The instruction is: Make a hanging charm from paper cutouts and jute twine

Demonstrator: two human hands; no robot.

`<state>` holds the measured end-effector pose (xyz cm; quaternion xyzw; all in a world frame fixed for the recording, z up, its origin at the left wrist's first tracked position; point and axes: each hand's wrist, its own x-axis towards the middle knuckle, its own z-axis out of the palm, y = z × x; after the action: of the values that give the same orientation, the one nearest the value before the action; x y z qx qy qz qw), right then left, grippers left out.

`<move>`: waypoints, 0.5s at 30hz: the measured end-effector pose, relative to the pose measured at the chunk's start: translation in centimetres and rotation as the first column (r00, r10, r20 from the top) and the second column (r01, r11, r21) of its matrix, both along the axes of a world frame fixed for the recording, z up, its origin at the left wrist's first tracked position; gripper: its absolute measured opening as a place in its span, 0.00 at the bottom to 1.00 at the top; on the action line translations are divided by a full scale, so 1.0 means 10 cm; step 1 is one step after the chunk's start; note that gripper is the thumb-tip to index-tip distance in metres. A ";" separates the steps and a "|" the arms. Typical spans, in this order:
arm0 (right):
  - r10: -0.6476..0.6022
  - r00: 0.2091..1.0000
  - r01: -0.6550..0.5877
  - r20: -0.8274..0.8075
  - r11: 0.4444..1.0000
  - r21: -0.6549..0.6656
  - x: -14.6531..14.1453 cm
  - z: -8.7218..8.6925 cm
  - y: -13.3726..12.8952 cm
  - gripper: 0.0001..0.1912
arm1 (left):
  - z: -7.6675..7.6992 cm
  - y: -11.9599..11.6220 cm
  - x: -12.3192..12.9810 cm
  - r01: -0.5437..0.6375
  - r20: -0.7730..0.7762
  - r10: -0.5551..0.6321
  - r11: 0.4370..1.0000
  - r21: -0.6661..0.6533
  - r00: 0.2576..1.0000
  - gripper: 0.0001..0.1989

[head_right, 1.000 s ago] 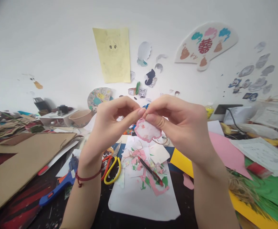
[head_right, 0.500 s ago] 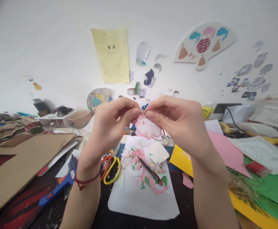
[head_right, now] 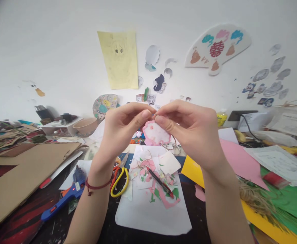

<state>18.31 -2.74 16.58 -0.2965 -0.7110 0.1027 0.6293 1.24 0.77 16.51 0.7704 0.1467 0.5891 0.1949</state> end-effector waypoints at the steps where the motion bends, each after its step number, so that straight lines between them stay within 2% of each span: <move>1: -0.008 1.000 0.008 -0.010 1.000 0.024 -0.01 0.00 0.00 0.02 | 0.00 0.02 0.00 0.038 0.028 -0.037 0.998 -0.046 0.999 0.06; 4: -0.036 0.999 0.039 -0.033 0.996 0.079 -0.04 0.00 0.00 0.04 | 0.00 0.05 0.00 0.126 0.088 -0.114 0.980 -0.152 0.990 0.09; 8: -0.053 0.997 0.058 -0.050 0.992 0.112 -0.06 0.01 -0.02 0.07 | 0.00 0.06 0.01 0.228 0.083 -0.214 0.942 -0.245 0.973 0.10; 15: -0.056 0.992 0.069 -0.109 0.990 0.126 -0.08 0.00 0.00 0.05 | -0.05 0.09 0.09 0.337 0.183 -0.304 0.922 -0.192 0.935 0.07</move>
<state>17.55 -2.70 16.57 -0.2714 -0.6723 0.0520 0.6867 2.14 1.65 16.00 0.7112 0.0678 0.5854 0.3833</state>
